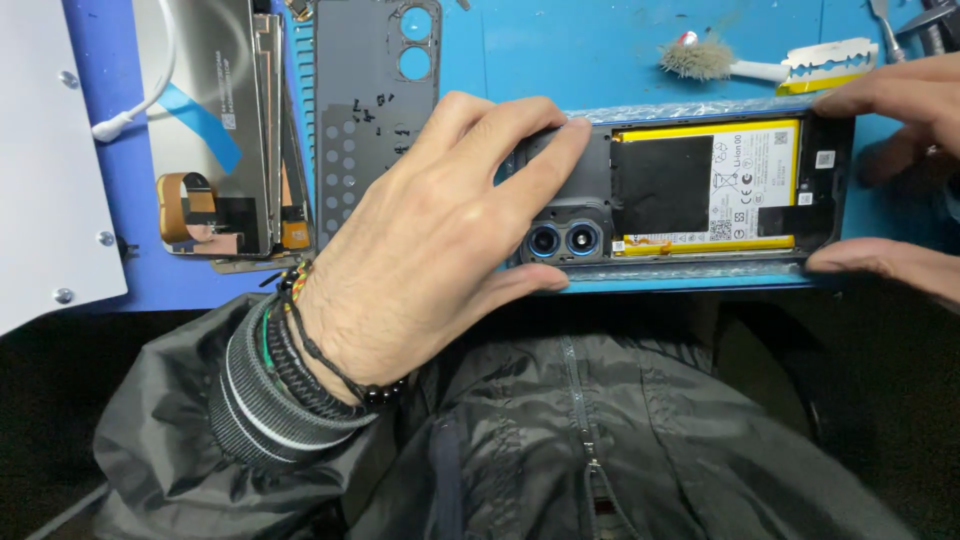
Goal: Repairing or assembling internal components and the back cover of a smartphone.
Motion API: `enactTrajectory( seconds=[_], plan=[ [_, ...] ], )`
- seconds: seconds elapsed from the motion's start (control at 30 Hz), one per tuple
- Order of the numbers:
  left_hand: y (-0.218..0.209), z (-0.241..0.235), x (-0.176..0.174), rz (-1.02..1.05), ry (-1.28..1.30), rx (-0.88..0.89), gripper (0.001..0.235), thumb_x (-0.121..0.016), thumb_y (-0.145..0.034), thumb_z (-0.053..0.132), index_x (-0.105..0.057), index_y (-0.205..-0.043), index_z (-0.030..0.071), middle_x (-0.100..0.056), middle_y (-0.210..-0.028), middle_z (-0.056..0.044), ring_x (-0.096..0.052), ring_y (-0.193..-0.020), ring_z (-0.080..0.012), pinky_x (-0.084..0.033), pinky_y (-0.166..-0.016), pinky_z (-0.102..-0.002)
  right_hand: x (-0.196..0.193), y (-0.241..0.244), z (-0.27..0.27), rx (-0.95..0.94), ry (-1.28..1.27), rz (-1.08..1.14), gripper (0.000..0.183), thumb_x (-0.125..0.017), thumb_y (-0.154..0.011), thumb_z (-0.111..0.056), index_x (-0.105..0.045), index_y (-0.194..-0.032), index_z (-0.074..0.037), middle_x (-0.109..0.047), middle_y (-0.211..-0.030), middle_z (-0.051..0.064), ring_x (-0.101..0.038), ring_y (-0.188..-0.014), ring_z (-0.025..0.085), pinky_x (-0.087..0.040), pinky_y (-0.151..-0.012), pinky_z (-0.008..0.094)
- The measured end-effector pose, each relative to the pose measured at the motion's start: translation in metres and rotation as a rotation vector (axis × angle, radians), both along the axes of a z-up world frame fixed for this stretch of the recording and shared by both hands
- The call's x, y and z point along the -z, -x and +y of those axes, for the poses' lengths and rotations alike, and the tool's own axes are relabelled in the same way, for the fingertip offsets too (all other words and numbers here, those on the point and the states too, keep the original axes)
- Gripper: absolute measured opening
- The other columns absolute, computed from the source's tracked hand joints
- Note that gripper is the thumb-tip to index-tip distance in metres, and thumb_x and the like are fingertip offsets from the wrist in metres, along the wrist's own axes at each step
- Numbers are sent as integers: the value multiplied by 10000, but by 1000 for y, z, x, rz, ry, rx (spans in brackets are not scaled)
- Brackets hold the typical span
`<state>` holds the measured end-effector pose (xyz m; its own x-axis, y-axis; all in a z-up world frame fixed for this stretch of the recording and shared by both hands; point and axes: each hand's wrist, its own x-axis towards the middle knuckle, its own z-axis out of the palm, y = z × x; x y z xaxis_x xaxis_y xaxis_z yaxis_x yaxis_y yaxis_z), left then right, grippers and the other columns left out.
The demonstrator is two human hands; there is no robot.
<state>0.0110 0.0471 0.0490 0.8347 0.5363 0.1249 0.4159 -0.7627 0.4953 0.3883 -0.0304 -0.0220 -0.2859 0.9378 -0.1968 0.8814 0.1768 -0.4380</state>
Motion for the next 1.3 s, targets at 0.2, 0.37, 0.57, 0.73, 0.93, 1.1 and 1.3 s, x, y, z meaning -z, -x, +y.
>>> enactTrajectory(
  seconds=[0.2, 0.37, 0.57, 0.73, 0.93, 1.1, 1.3],
  plan=[
    [1, -1, -19, 76, -96, 26, 848, -862, -796, 292, -444, -1448, -53, -503, -1429, -196, -475, -1222, -348, -452, -1084, -431, -26, 20, -8, -63, -86, -29, 1088, -866, -583, -102, -449, -1570, 85, -465, -1535, 284, -612, -906, 316, -568, -778, 431],
    [-19, 5, -27, 27, -219, -3, 578, -779, -986, 190, -499, -1432, -48, -592, -1360, -162, -531, -1135, -317, -493, -982, -414, -29, 20, -29, -38, -117, 48, 1039, -814, -609, -37, -409, -1557, 95, -327, -1693, 330, -603, -1159, 454, -557, -905, 538],
    [-71, 8, -2, 12, -396, -42, 382, -704, -979, 221, -584, -1311, 76, -618, -1179, -45, -531, -1000, -264, -421, -803, -391, -43, 71, -65, 22, -555, 66, 260, -843, -918, 157, -783, -1147, 51, -725, -1239, 198, -618, -1093, 380, -521, -1041, 505],
    [-94, 0, 3, -8, -322, -117, 223, -699, -953, 174, -631, -1127, 53, -546, -1075, -89, -492, -923, -265, -395, -765, -392, -29, 94, -65, 90, -688, 90, 236, -824, -849, 34, -832, -1077, -27, -766, -1183, 123, -638, -1017, 306, -465, -991, 442],
    [-99, -12, -1, 66, -253, -165, 288, -696, -941, 174, -624, -1183, 36, -611, -1169, -115, -521, -917, -266, -393, -784, -389, -16, 85, -63, 91, -711, 161, 256, -839, -830, 23, -828, -1070, -65, -759, -1179, 110, -648, -1032, 283, -457, -964, 438],
    [-110, -12, 0, 111, -258, -167, 337, -720, -905, 212, -614, -1166, 27, -561, -1204, -138, -503, -964, -291, -377, -823, -436, -10, 85, -63, 96, -764, 177, 217, -846, -841, 6, -833, -1049, -56, -764, -1161, 107, -646, -1006, 287, -463, -941, 441],
    [-117, -9, 2, 116, -270, -142, 297, -688, -926, 195, -591, -1134, 6, -552, -1154, -152, -491, -951, -294, -386, -764, -415, -6, 85, -66, 115, -773, 185, 216, -865, -844, -19, -835, -1054, -62, -765, -1171, 91, -652, -1028, 287, -459, -962, 447]
  ],
)
